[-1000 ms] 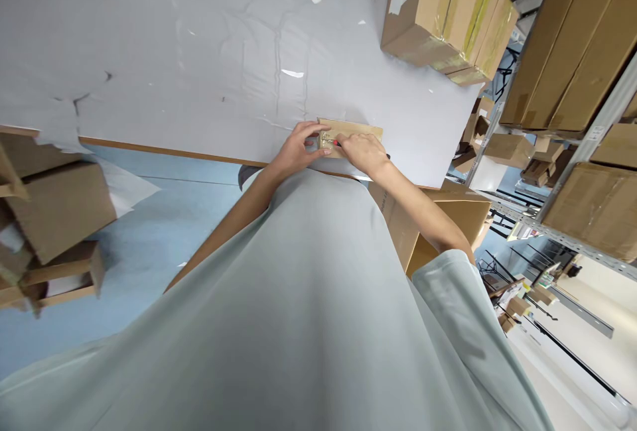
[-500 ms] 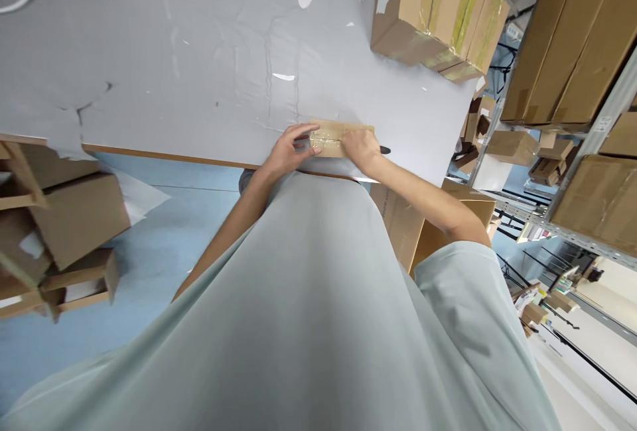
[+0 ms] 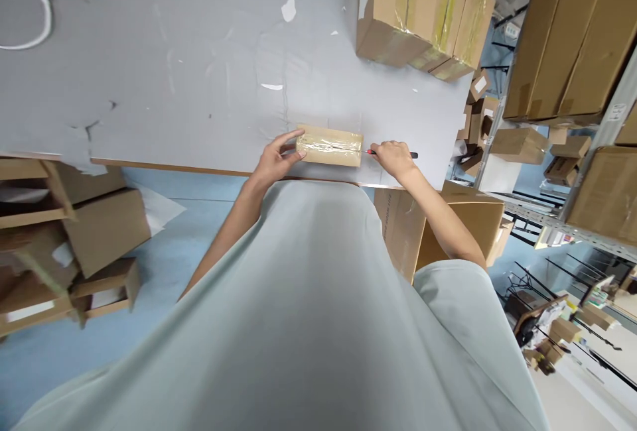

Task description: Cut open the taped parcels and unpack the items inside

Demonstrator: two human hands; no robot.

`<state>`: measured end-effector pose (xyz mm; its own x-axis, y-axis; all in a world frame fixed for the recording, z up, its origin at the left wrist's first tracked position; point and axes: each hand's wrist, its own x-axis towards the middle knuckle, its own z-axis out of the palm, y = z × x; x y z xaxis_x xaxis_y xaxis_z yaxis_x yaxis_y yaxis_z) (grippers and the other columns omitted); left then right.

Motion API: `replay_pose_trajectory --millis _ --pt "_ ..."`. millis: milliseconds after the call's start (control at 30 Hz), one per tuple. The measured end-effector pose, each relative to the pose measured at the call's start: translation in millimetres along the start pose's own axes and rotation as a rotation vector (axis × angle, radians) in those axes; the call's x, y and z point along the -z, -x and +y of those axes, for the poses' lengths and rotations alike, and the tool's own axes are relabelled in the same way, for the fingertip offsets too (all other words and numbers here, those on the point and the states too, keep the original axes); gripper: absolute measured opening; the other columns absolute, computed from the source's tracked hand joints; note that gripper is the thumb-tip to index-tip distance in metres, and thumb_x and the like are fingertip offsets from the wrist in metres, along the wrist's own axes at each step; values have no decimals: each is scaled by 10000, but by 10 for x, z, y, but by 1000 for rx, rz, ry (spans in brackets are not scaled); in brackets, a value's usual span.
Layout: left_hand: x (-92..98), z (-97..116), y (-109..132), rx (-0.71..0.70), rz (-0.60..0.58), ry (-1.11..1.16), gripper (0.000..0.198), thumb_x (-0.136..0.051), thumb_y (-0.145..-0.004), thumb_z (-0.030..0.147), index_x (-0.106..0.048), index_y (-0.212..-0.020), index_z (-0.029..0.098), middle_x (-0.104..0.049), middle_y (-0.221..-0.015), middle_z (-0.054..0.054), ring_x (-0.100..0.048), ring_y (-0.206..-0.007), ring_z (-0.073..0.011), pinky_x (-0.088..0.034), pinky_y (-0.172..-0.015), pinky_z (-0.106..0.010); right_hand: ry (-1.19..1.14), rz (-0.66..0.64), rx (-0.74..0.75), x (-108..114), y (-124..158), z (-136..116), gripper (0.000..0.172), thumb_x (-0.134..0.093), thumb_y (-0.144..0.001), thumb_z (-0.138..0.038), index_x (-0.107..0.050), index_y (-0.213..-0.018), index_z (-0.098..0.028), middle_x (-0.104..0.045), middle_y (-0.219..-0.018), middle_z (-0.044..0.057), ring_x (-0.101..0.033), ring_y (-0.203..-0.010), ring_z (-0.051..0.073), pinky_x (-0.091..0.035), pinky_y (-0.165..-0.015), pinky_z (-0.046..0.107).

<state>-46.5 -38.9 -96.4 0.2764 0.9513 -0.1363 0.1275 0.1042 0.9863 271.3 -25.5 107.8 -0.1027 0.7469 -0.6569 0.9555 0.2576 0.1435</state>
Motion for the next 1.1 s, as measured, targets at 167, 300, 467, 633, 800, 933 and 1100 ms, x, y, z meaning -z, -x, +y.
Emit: replay_pose_trajectory --millis 167,300,467,633,800,933,1100 --pt "58 -4 12 68 67 75 758 -895 -877 675 -744 -1523 309 -623 -1683 -142 -686 -1473 -364 -615 -1223 -521 -239 158 -69 -494 23 368 339 -531 -1198 -375 -788 -1334 -200 -827 -1251 195 -736 -1134 324 -478 -890 363" --pt "235 -48 58 119 141 76 804 -918 -830 667 -744 -1515 282 -652 -1668 -157 -737 -1387 -361 -652 -1159 -525 -956 304 -181 -940 -195 218 478 -537 -1170 -598 -758 -1038 -195 -803 -902 81 -720 -820 234 -522 -776 301" --pt "578 -106 123 146 223 -13 718 -894 -832 527 -755 -1477 243 -713 -1597 -156 -771 -1301 -330 -628 -1185 -548 -1573 244 -229 -1049 -488 -499 572 -797 -918 -783 -704 -910 -219 -603 -600 -55 -613 -595 168 -473 -585 258" --pt "602 -98 34 201 214 -127 652 -810 -819 330 -745 -1457 214 -786 -1419 -139 -789 -1160 -270 -658 -1106 -493 -1626 351 -100 -819 -407 -772 593 -883 -810 -783 -635 -829 -245 -586 -661 -57 -646 -610 157 -508 -598 260" --pt "-11 -74 -170 265 58 -206 876 -834 -790 247 -598 -1631 188 -808 -1235 -130 -781 -1031 -243 -671 -1015 -454 -1406 537 -131 -700 -211 -459 570 -797 -883 -796 -700 -915 -235 -648 -792 -17 -669 -680 182 -555 -644 291" --pt "-368 53 -180 188 -31 -278 786 -795 -808 241 -654 -1580 186 -792 -1350 -166 -772 -1196 -313 -625 -1122 -523 -1117 578 -179 -699 -130 -271 454 -719 -999 -686 -727 -932 -237 -717 -880 38 -714 -822 238 -574 -760 332" --pt "-241 440 -29 -95 28 -473 694 -749 -918 326 -646 -1600 243 -680 -1587 -142 -698 -1399 -340 -584 -1216 -516 -1039 546 -169 -776 -148 -300 469 -597 -1097 -675 -723 -974 -241 -719 -937 58 -714 -908 252 -580 -791 336"
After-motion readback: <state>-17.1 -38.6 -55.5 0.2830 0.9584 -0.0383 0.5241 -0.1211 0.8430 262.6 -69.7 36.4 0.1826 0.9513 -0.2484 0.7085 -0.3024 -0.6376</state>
